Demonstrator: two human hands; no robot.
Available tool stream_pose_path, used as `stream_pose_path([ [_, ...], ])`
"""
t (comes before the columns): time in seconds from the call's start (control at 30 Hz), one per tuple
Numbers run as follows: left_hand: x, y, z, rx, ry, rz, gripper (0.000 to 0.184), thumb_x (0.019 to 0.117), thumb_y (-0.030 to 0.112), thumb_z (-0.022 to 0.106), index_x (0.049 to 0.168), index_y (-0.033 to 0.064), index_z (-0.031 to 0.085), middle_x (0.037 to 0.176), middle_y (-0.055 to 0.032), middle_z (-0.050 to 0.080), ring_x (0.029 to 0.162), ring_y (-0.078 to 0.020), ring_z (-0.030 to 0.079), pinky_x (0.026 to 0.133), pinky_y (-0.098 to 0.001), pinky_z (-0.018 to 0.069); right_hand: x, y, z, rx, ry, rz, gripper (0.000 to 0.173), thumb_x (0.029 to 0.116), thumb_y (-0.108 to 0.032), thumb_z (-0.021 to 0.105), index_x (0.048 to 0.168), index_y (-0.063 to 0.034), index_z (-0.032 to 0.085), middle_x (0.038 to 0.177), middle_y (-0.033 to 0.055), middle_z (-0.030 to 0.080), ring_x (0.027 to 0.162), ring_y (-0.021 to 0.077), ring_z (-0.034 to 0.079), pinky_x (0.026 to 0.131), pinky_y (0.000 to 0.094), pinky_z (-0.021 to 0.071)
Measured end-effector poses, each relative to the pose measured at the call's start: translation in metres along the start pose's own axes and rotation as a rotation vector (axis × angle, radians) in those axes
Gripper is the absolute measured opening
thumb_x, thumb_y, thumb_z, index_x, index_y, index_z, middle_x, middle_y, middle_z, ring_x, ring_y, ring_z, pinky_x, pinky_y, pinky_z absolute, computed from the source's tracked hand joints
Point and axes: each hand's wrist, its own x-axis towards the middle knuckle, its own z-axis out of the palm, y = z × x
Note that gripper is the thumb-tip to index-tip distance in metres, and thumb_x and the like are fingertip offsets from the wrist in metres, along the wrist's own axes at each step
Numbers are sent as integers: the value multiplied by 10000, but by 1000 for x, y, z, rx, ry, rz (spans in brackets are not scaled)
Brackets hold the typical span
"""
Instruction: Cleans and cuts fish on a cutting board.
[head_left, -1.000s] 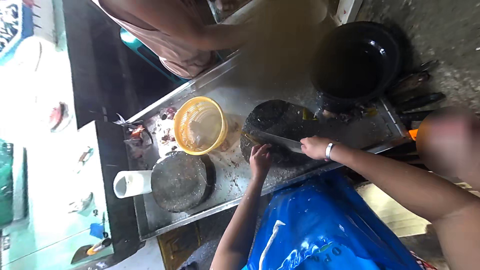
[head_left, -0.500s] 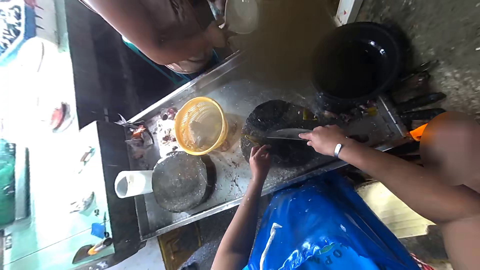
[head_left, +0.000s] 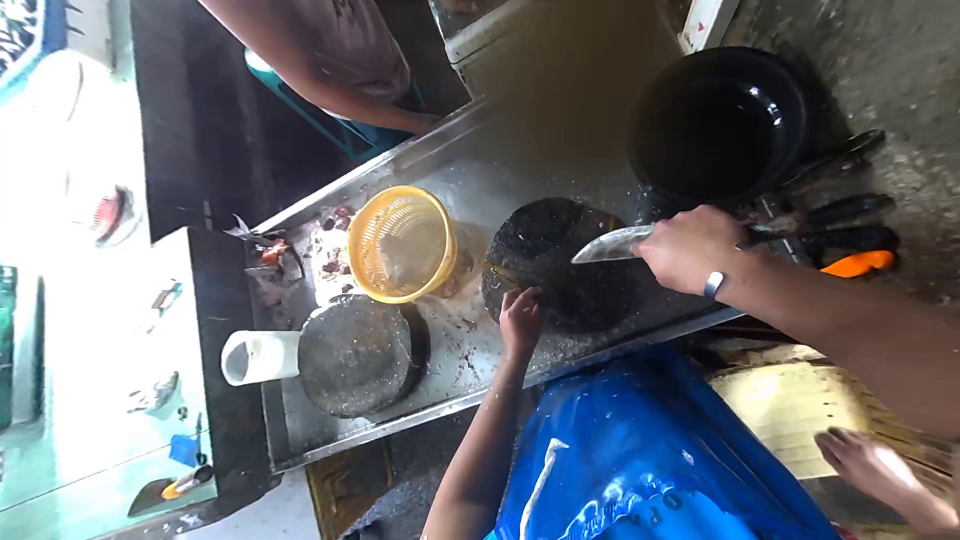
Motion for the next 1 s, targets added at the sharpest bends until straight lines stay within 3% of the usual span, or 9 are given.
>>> stream_pose_path([
  [0.07, 0, 1, 1, -11, 6, 2, 326, 901, 29, 719, 1199, 159, 736, 1228, -124, 640, 956, -186, 697, 784, -362, 631, 4, 5, 14, 122, 25, -5, 313, 1045, -233, 524, 1312, -279, 681, 1024, 171, 726, 936, 413, 702, 722, 611, 537],
  [0.13, 2, 2, 2, -16, 12, 5, 332, 899, 24, 718, 1197, 169, 738, 1214, -116, 643, 939, -179, 692, 768, -358, 627, 8, 1, 32, 174, 67, -44, 388, 1048, -260, 527, 1410, -360, 626, 1056, 169, 730, 944, 407, 700, 778, 616, 541],
  [0.23, 0, 1, 2, -4, 19, 5, 333, 889, 31, 719, 1192, 170, 739, 1204, -110, 647, 926, -173, 692, 758, -352, 626, 11, -11, 64, 169, 109, -109, 407, 1026, -222, 559, 1404, -348, 641, 1090, 153, 710, 874, 384, 694, 692, 569, 552],
  [0.37, -1, -3, 1, -26, 35, 8, 326, 878, 34, 723, 1176, 166, 745, 1195, -101, 651, 918, -155, 696, 754, -331, 630, 6, -15, 80, 9, 76, -125, 347, 1005, -162, 579, 1324, -242, 689, 1157, 186, 680, 900, 398, 676, 765, 572, 534],
  [0.63, 1, 1, 0, -74, -22, 20, 342, 890, 62, 687, 1217, 154, 720, 1244, -118, 616, 941, -173, 690, 763, -358, 631, -7, -1, 85, 141, 49, -9, 440, 998, -177, 583, 1421, -292, 620, 1186, 202, 672, 910, 404, 687, 747, 579, 545],
  [0.7, 1, 7, 3, -85, 14, -82, 240, 967, 232, 628, 1175, 149, 716, 1234, -93, 613, 950, -173, 669, 770, -384, 610, 0, 2, 98, 295, 95, 41, 420, 1052, -281, 550, 1467, -345, 570, 1161, 195, 682, 903, 404, 698, 719, 592, 563],
  [0.77, 1, 14, 12, -74, 138, -288, 353, 971, 319, 669, 1205, 60, 620, 1221, -164, 601, 941, -248, 663, 783, -458, 591, 11, 2, 115, 463, 125, 69, 434, 1056, -306, 558, 1487, -361, 547, 1129, 175, 697, 948, 388, 703, 766, 601, 569],
  [0.87, 6, 21, 26, -230, 337, -647, 696, 858, 193, 738, 1422, 9, 373, 1307, -258, 556, 1055, -348, 634, 857, -521, 553, 21, -3, 144, 744, 146, 34, 421, 1060, -240, 568, 1481, -263, 575, 1212, 169, 713, 1116, 370, 686, 974, 595, 533],
  [1.0, 13, 14, 35, -291, 358, -814, 883, 788, 186, 807, 1499, 63, 298, 1214, -267, 631, 1045, -386, 664, 830, -575, 562, 24, -8, 185, 934, 98, 31, 400, 1066, -266, 546, 1461, -233, 594, 1310, 145, 693, 1212, 344, 660, 1062, 586, 487],
])
